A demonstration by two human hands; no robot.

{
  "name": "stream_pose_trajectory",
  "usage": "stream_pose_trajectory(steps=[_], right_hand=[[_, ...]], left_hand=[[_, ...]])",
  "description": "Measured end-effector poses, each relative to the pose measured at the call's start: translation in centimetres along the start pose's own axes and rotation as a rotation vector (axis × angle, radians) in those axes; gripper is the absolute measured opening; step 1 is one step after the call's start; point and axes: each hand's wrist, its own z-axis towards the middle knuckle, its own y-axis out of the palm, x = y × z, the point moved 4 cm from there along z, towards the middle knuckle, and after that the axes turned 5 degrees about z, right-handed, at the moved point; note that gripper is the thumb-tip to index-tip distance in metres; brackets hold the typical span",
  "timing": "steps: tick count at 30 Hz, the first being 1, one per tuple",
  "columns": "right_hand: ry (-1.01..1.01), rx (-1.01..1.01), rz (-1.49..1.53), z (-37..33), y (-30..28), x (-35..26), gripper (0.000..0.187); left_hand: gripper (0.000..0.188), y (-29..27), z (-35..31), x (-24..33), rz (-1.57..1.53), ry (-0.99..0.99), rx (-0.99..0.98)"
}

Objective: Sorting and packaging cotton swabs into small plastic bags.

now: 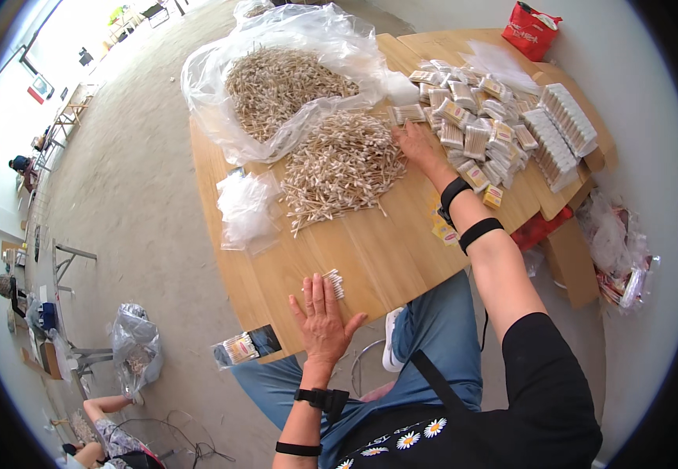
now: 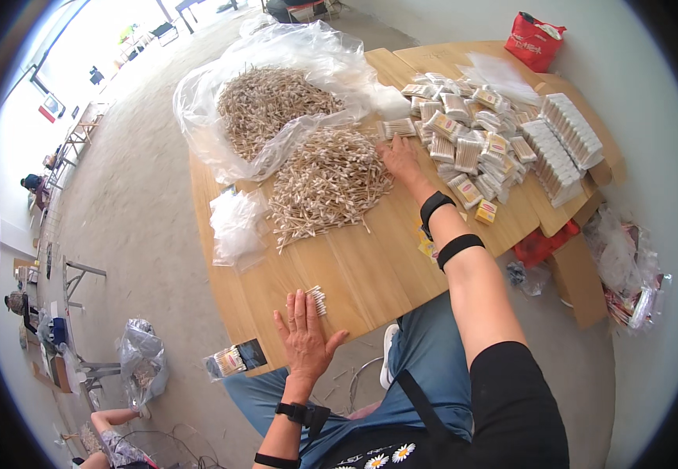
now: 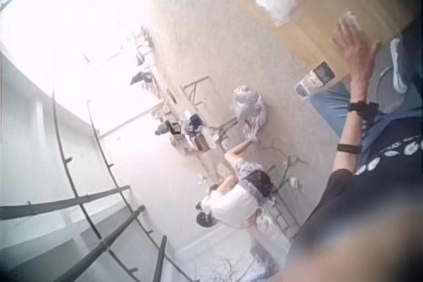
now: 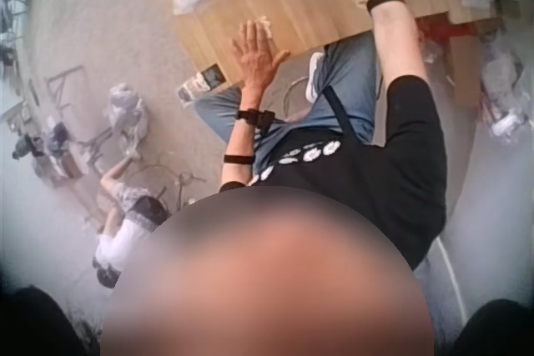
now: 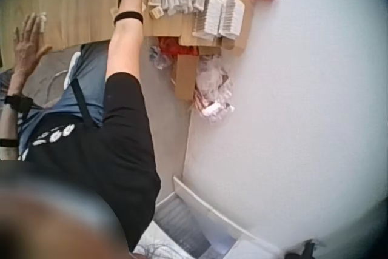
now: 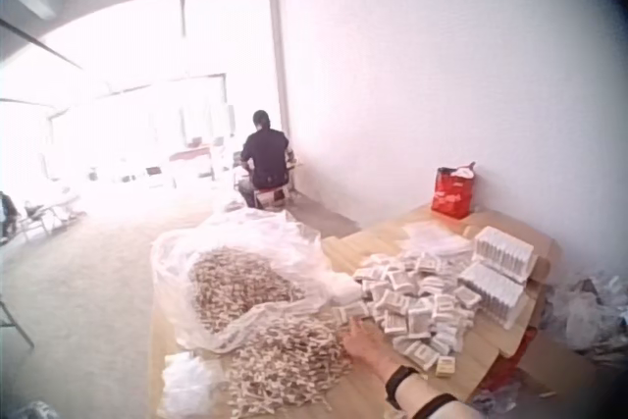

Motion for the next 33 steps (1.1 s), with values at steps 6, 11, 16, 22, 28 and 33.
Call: stream_pose_trajectory(steps=[6, 11, 16, 22, 28, 33], right_hand=[[-0.031, -0.181, 0.536, -2.6, 1.4, -4.8, 0.056], [-0.030, 0.058, 0.332, -6.9, -2.2, -4.4, 0.047], [-0.176, 0.091, 0.186, -19.1, -4.3, -9.7, 0.043], [-0.523, -0.393, 0.220, -27.7, -3.3, -16.4, 0.084], [-0.599, -0.724, -0.036, -29.4, -3.1, -16.7, 0.131], [-0.640, -0.678, -0.148, -30.5, -0.6, -17.5, 0.137]], left_hand=[[0.104, -0.3, -0.4, -0.3, -0.021, -0.026, -0.004], [0.102, -0.1, -0.1, -0.2, -0.040, -0.011, 0.023], [0.100, 0.0, 0.0, -0.4, -0.060, -0.028, 0.044], [0.094, 0.4, 0.0, -0.6, -0.084, -0.024, 0.150], [0.102, -0.2, -0.5, -0.4, -0.104, -0.017, 0.060], [0.105, -0.1, -1.1, -0.9, -0.119, 0.019, 0.049]])
